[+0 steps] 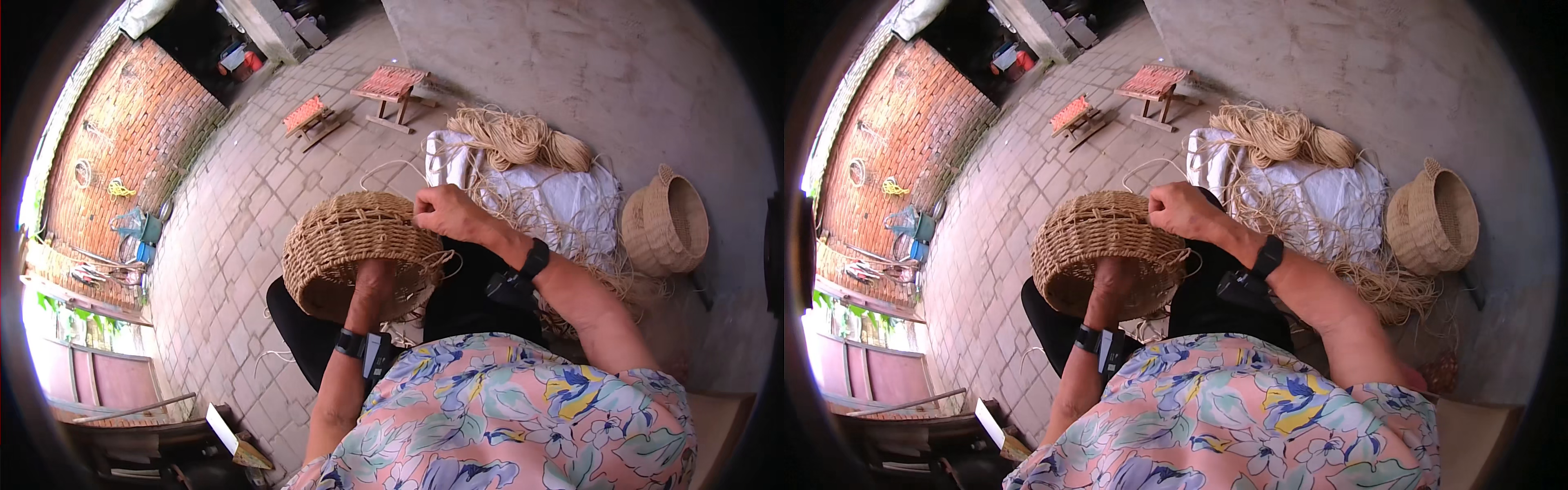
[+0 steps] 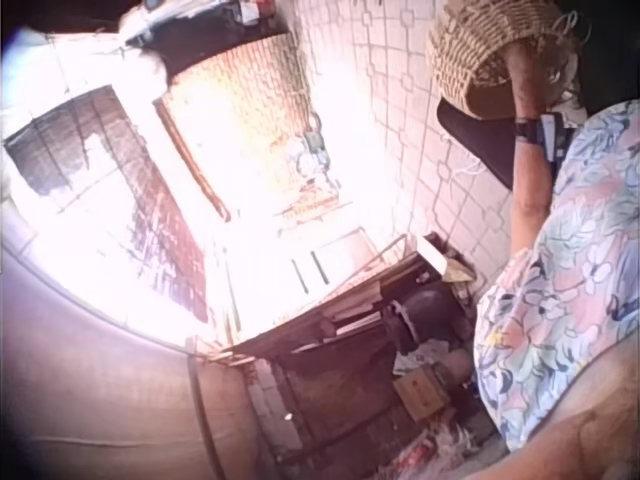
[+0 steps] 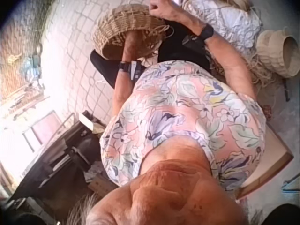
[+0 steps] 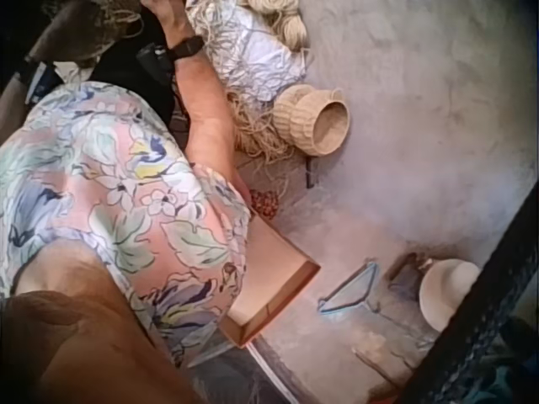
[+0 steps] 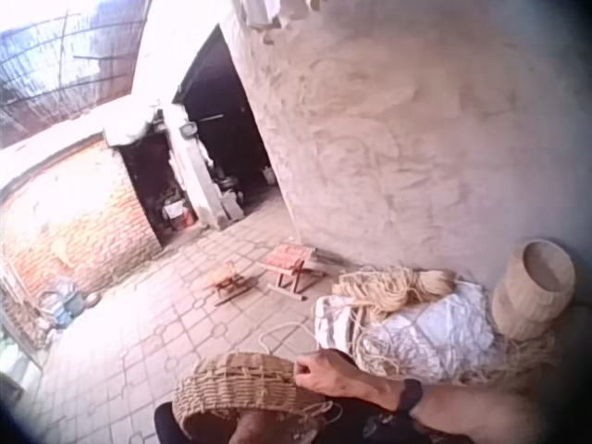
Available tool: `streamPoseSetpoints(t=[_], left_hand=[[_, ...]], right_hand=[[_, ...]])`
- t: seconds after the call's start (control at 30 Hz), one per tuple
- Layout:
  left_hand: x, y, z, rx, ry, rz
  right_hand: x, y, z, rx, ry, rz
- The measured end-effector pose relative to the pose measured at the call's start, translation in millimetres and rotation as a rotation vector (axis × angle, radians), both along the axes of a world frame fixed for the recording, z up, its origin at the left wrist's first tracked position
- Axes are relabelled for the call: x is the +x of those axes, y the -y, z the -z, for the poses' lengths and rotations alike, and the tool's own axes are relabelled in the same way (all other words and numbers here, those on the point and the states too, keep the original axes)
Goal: Weaving a wicker basket by hand using strips of straw or similar natural material.
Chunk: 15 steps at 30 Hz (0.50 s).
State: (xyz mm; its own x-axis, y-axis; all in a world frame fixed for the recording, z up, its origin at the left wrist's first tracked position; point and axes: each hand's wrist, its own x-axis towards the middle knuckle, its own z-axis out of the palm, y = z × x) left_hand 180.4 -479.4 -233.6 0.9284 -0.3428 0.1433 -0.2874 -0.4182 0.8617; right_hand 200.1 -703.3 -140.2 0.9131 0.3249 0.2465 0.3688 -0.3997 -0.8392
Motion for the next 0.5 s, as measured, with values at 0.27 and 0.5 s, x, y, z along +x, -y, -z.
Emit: streamPoseSetpoints(t=[0.27, 0.5], left_hand=[[-5, -16, -3, 0.453, 0.297, 0.048], [1, 9, -6, 0.457, 0.312, -0.007]], right_hand=[[-38, 8, -24, 0.039, 0.32, 0.075], [-33, 17, 13, 0.013, 0.158, 0.049]])
